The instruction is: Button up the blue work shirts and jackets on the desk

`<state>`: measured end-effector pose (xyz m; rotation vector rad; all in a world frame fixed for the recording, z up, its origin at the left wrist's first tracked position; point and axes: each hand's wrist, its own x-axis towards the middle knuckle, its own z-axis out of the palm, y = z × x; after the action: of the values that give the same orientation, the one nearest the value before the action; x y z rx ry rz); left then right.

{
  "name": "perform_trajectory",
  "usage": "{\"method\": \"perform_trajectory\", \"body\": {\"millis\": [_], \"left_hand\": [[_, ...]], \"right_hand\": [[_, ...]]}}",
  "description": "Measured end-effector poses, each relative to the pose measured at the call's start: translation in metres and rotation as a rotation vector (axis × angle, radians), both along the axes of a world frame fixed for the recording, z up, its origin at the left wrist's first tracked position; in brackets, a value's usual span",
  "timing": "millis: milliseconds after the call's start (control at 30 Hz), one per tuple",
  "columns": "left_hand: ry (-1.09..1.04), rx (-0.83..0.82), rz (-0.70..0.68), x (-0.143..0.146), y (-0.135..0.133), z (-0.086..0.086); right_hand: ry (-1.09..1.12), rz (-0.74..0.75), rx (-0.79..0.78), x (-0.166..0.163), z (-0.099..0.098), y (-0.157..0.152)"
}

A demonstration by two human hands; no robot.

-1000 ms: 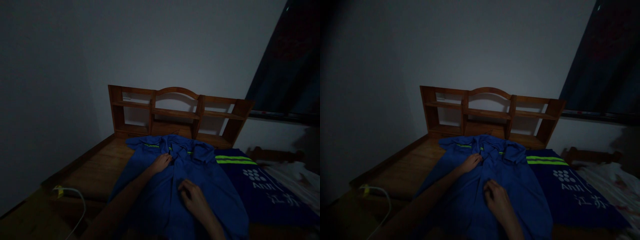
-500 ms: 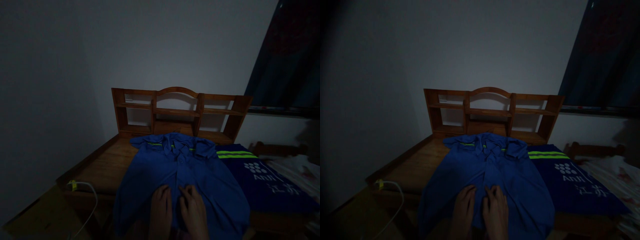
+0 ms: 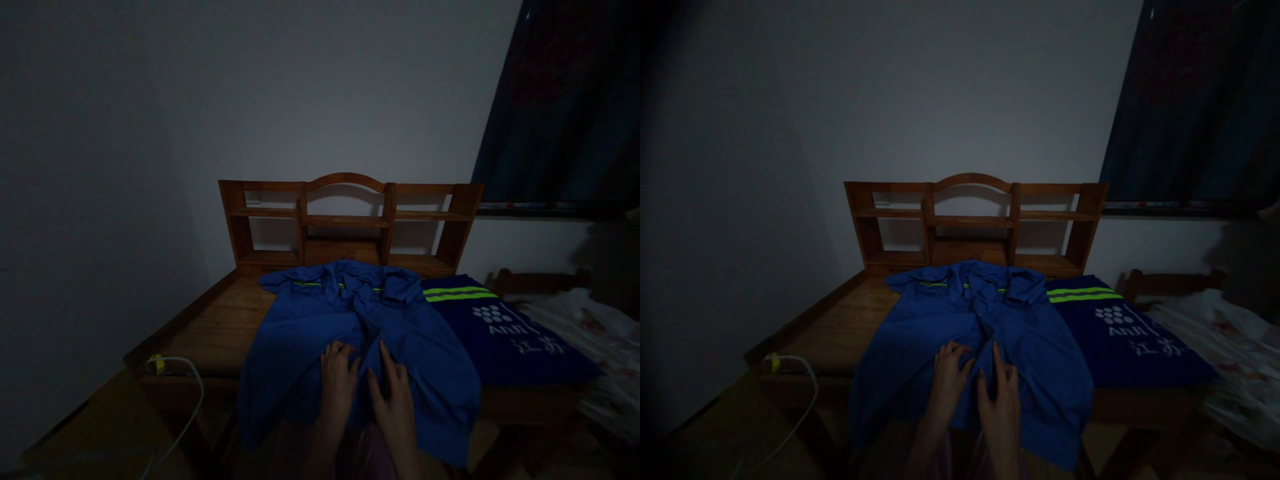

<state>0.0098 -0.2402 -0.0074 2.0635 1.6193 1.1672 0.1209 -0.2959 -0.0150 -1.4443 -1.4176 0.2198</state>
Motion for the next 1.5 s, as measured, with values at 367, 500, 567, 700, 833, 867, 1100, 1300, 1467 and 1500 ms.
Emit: {"method": "perform_trajectory", "body": {"millis": [367, 500, 567, 700, 833, 867, 1100, 1300, 1467, 1500], "left_hand": [[-0.361, -0.073, 0.01, -0.006, -0.02, -0.002], [-0.53, -0.163, 0.071, -0.017, -0.048, -0.019], [-0.582, -0.156, 0.038, -0.02, -0.053, -0.026], [-0.656, -0.129, 0.03, -0.022, -0.052, -0.031], [-0.684, -0.12, 0.04, -0.022, -0.049, -0.034], [-0.684, -0.12, 0.04, -0.022, -0.049, -0.036], [-0.681, -0.121, 0.007, -0.023, -0.049, -0.033], [-0.677, -0.135, -0.072, -0.023, -0.054, -0.02], [-0.674, -0.161, -0.038, -0.022, -0.055, -0.02], [-0.679, -0.167, -0.034, -0.022, -0.055, -0.02]], "right_hand": [[0.066, 0.122, 0.014, -0.004, 0.003, -0.005], [0.16, 0.245, 0.023, -0.016, 0.002, -0.005], [0.192, 0.261, 0.024, -0.021, 0.0, -0.004], [0.251, 0.291, 0.023, -0.021, -0.004, -0.002], [0.284, 0.336, 0.022, -0.013, -0.003, -0.001], [0.287, 0.348, 0.018, -0.011, -0.003, -0.001], [0.275, 0.374, 0.006, -0.011, 0.001, -0.005], [0.241, 0.253, 0.02, -0.016, -0.001, -0.005], [0.164, 0.221, 0.025, -0.013, 0.001, -0.008], [0.155, 0.233, 0.029, -0.012, 0.001, -0.009]]}}
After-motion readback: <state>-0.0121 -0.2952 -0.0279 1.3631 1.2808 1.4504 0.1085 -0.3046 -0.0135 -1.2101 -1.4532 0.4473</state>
